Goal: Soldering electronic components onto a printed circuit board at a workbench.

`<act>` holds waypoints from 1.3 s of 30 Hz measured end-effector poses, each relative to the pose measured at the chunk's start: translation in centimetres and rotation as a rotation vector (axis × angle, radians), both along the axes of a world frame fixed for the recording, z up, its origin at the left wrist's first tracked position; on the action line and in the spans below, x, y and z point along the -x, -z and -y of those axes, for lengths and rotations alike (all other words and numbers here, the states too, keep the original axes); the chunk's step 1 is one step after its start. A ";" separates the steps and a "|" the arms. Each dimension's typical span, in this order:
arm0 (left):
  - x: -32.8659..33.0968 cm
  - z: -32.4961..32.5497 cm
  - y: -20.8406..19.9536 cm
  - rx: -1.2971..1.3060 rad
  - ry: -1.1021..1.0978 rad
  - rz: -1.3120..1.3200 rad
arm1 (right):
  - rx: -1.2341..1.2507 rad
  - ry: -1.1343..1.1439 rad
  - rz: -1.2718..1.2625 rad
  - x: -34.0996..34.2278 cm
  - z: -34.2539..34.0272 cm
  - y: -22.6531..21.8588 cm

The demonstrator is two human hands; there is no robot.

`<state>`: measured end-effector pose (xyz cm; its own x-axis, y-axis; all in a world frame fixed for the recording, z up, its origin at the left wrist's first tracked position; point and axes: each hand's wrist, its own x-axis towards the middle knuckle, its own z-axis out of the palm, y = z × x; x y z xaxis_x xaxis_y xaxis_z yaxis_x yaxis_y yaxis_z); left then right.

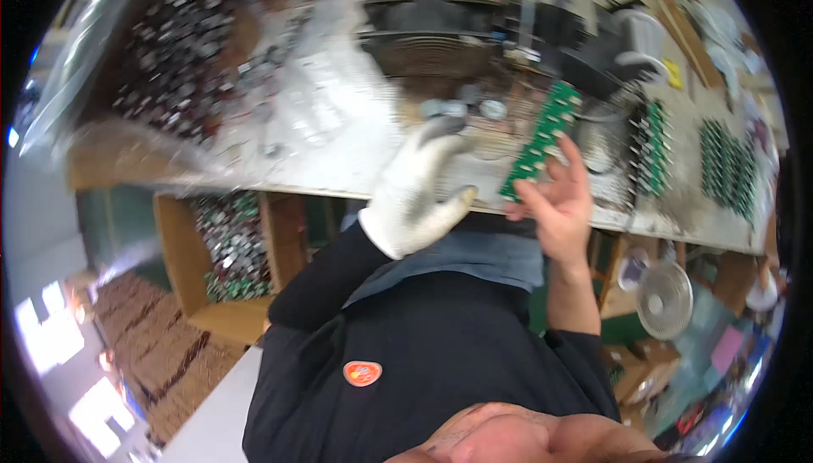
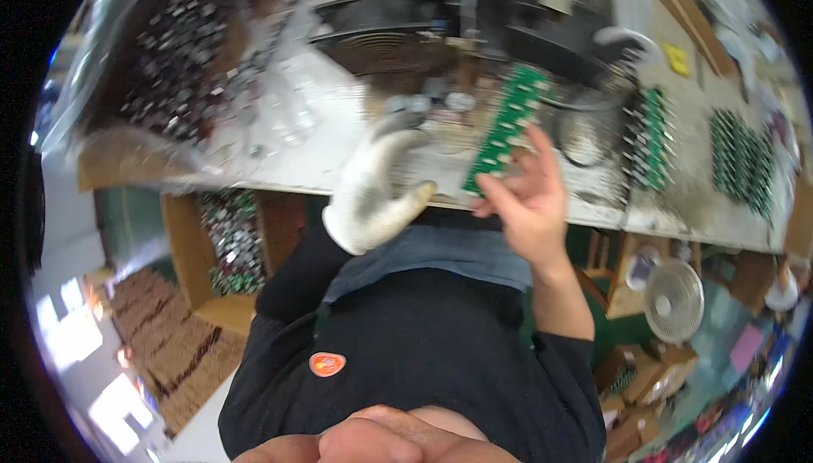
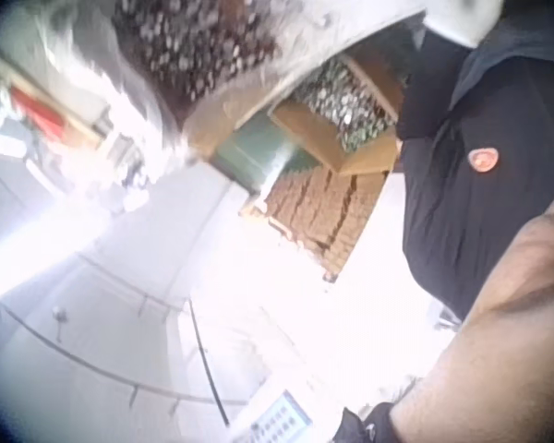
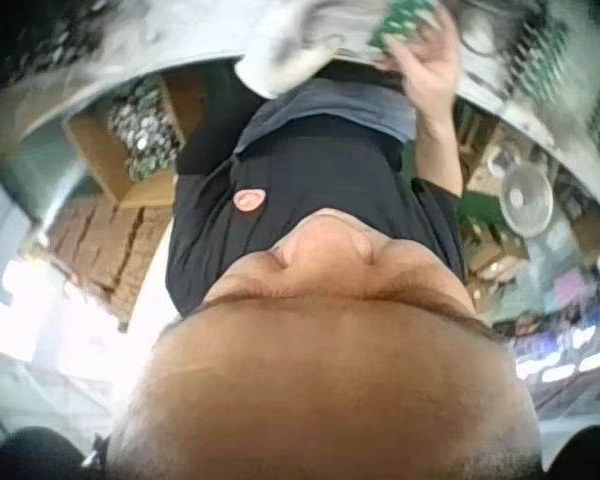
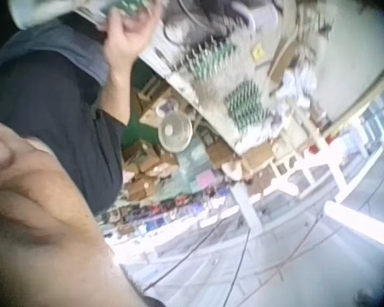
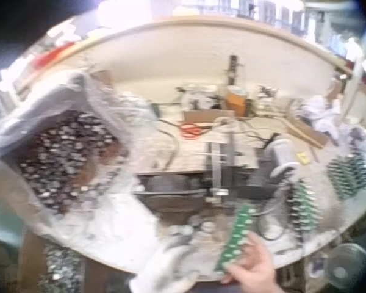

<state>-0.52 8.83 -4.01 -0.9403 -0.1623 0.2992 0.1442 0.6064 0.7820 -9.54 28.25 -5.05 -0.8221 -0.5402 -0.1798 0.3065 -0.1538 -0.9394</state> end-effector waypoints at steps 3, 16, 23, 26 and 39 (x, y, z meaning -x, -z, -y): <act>-2.0 1.8 0.1 -0.041 -0.136 -0.089 | -0.088 0.050 -0.102 0.0 -0.3 -0.2; -12.5 9.9 2.7 -0.051 -1.185 -0.123 | -0.079 0.036 -0.083 0.1 0.4 -0.2; -11.6 13.1 1.2 0.427 -0.736 0.102 | -0.089 0.038 -0.094 0.1 0.2 0.2; -10.9 13.3 1.1 0.429 -0.702 0.043 | -0.083 0.045 -0.086 0.0 0.3 0.1; -8.5 14.9 -2.6 -0.729 -0.653 -0.389 | -0.073 0.032 -0.083 0.2 0.0 0.1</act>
